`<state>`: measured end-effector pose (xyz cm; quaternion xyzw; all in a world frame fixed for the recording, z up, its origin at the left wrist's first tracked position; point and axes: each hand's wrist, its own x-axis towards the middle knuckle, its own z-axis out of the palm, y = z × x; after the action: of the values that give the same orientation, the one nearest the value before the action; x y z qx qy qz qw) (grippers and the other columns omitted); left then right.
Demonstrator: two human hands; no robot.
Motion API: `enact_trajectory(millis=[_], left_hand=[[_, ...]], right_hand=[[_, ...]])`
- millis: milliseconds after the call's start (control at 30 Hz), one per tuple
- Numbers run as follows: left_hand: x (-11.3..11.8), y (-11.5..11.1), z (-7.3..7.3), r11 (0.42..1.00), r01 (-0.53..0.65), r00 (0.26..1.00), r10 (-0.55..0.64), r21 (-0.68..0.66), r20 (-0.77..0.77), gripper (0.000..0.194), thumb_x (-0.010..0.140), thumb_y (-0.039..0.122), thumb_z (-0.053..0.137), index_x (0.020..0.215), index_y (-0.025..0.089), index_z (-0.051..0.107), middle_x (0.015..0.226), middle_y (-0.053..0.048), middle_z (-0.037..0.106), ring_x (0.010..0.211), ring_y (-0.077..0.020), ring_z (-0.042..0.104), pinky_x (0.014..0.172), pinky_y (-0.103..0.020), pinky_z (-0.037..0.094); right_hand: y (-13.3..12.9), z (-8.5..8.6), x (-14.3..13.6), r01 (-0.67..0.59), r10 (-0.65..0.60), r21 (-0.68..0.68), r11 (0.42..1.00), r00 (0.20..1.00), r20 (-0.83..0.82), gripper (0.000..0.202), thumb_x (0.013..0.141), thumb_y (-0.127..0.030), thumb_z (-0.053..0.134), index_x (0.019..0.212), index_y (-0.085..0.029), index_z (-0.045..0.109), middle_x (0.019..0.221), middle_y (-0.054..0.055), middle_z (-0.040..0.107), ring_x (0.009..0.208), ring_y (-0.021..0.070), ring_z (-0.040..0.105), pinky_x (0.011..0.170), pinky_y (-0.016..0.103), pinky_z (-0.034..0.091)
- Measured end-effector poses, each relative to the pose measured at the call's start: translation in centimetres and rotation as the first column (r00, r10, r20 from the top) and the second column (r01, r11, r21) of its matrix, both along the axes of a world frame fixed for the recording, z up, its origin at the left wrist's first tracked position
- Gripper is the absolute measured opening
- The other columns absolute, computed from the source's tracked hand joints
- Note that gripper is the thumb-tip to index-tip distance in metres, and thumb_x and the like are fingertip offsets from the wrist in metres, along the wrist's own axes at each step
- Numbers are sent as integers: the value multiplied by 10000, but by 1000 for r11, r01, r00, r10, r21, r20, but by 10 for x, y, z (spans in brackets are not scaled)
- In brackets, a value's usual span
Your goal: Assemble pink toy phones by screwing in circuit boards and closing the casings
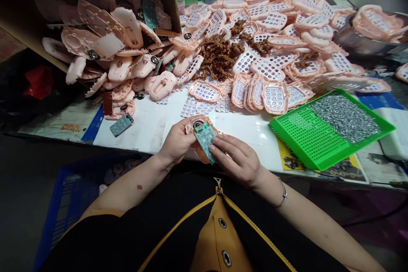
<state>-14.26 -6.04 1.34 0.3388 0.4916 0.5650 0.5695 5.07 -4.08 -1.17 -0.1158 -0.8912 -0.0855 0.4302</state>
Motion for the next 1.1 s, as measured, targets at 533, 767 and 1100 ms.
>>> enact_trajectory(millis=[533,767,1100], left_hand=[[0,-1,-2,1000,3,1000,-2,20,-29,395,641,252,823,1017,168,736,971,-55,766,895,-198,699,843,-306,540],[0,-2,-1,998,-15,998,19,68,-63,398,648,243,819,1033,179,736,1000,-62,768,932,-204,703,894,-319,530],[0,0,-3,999,-33,999,33,-4,-38,445,613,255,844,1037,178,737,999,-54,762,926,-205,695,867,-317,538]], right_hand=[[1,1,-1,3,-3,4,1000,1000,-13,222,854,-112,641,1069,-91,690,1030,167,756,1085,256,689,885,394,634],[0,7,-5,21,-20,28,999,999,-39,169,882,-103,594,1018,-91,693,958,143,766,990,238,718,840,374,646],[1,6,-2,36,-34,92,995,999,-20,164,879,-109,601,998,-133,713,992,114,770,1025,215,712,866,354,640]])
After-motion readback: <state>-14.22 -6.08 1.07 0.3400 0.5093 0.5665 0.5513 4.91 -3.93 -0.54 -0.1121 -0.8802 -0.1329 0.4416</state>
